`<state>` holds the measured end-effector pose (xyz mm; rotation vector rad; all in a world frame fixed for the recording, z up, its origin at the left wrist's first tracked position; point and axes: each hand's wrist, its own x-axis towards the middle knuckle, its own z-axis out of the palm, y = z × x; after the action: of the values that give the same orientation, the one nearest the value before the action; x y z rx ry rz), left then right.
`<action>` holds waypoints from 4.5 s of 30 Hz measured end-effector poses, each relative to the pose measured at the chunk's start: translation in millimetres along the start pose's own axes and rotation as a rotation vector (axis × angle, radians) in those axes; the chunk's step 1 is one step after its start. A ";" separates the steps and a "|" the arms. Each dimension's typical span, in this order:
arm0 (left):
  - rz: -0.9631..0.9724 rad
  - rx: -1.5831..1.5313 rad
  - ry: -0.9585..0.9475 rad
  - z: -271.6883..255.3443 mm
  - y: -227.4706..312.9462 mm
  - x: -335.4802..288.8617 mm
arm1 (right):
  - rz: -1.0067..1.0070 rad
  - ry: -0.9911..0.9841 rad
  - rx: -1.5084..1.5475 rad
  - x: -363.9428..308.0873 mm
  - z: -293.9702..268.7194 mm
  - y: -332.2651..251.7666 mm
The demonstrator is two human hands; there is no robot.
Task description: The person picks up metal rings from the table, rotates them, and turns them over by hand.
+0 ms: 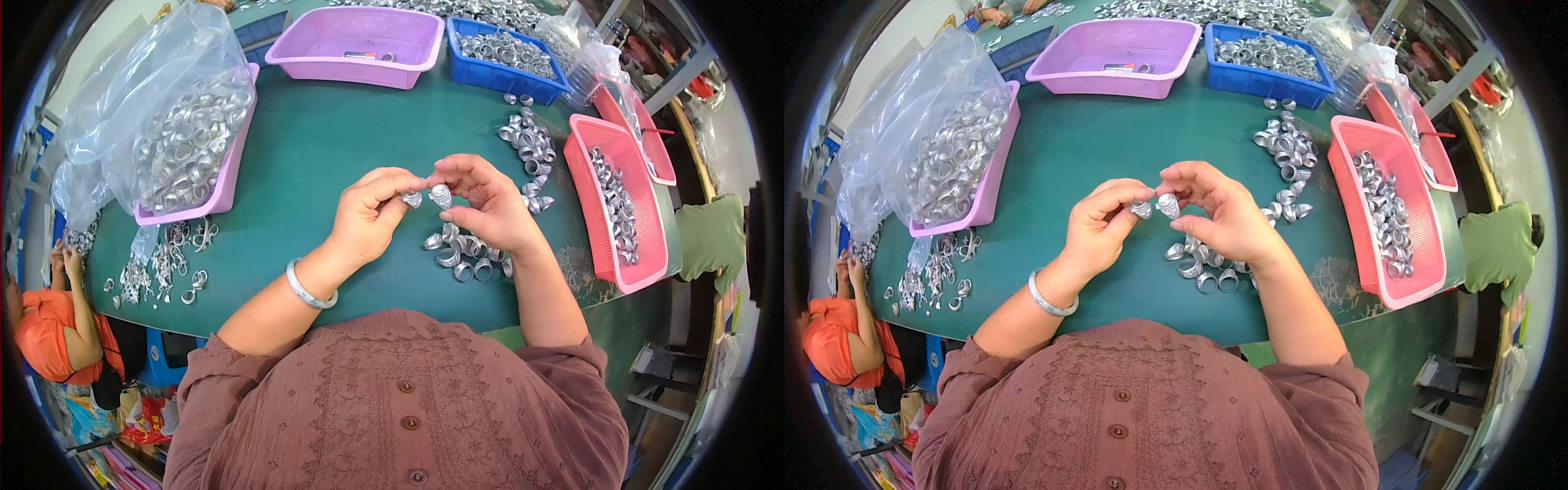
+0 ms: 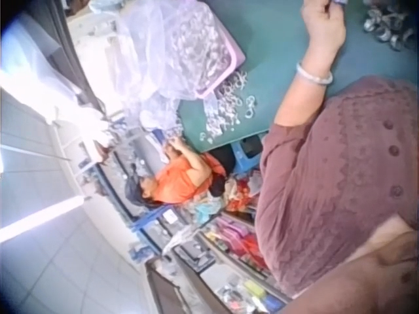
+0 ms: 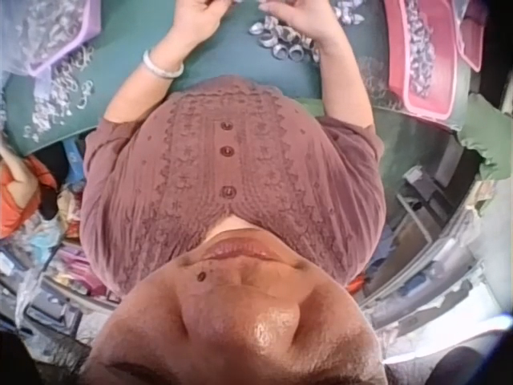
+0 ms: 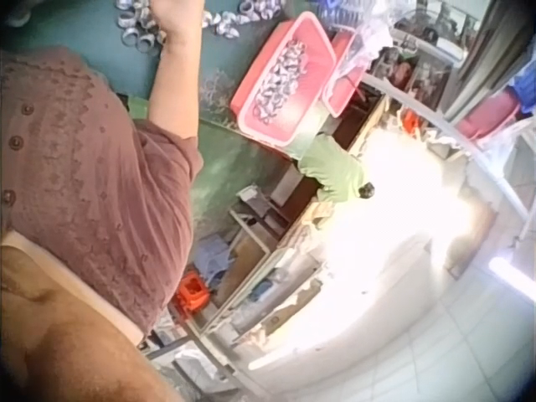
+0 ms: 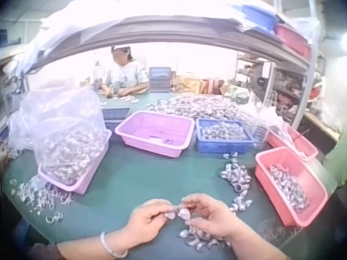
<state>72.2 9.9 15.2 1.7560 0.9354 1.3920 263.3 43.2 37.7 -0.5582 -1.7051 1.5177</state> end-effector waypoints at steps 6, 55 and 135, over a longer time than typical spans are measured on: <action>-0.078 -0.170 0.066 -1.1 1.6 -8.1 | -0.168 -0.002 -0.104 -1.1 10.4 3.5; -0.645 -1.373 -0.116 -21.0 -4.0 -2.5 | 0.165 0.110 0.527 2.9 5.0 0.0; 1.021 1.425 0.459 -148.5 141.4 90.9 | 0.157 -0.093 -0.924 -5.5 -31.3 -5.6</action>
<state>-42.5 31.1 206.8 3.3815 1.5967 1.9587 291.8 57.6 41.5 -1.1097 -2.4498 0.7720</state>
